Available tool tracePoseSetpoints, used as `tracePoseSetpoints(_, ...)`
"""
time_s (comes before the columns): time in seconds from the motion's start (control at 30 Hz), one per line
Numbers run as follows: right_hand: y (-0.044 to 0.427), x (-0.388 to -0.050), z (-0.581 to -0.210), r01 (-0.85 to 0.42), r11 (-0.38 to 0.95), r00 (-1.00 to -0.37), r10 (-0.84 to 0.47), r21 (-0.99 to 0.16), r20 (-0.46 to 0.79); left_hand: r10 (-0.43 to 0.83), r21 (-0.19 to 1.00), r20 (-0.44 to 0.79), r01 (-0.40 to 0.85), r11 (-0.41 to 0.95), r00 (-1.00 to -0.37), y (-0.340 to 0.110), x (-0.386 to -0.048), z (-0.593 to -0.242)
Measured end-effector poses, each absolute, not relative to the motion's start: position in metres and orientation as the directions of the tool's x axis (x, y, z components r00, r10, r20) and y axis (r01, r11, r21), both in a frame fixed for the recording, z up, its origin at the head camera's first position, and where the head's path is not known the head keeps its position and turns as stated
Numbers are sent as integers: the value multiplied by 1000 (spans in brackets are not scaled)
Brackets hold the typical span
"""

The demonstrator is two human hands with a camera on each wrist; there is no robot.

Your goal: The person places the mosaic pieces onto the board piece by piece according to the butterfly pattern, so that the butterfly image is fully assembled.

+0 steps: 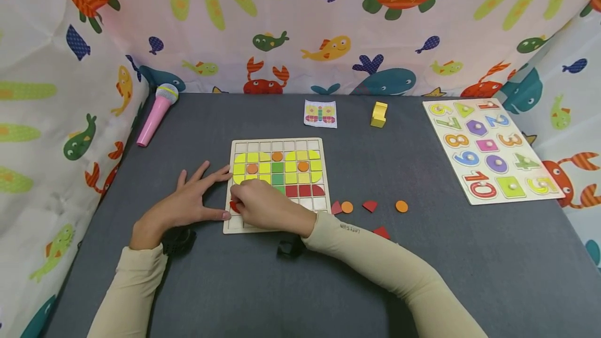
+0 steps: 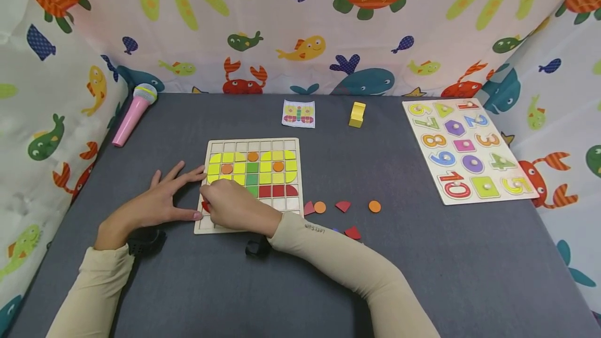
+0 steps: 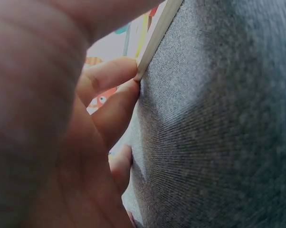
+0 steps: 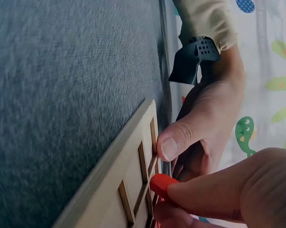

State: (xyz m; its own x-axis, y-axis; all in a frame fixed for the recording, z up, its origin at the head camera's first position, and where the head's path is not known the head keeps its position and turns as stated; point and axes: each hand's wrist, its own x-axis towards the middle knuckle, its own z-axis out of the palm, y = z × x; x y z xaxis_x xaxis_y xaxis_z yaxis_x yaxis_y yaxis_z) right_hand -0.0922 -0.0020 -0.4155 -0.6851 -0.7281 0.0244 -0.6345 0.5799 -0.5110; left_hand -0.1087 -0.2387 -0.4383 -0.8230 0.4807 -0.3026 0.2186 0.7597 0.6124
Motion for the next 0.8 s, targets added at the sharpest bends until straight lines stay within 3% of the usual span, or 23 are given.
tracePoseSetpoints(0.5,-5,-93,-415,-663,655,-694,-719,-363,-29,488,607,-295,233,760,-821,-240,-110,-442)
tracePoseSetpoints(0.8,6,-95,-414,-654,634,-698,-716,-414,5,483,606,-295,229,762,-825,-238,-110,-441)
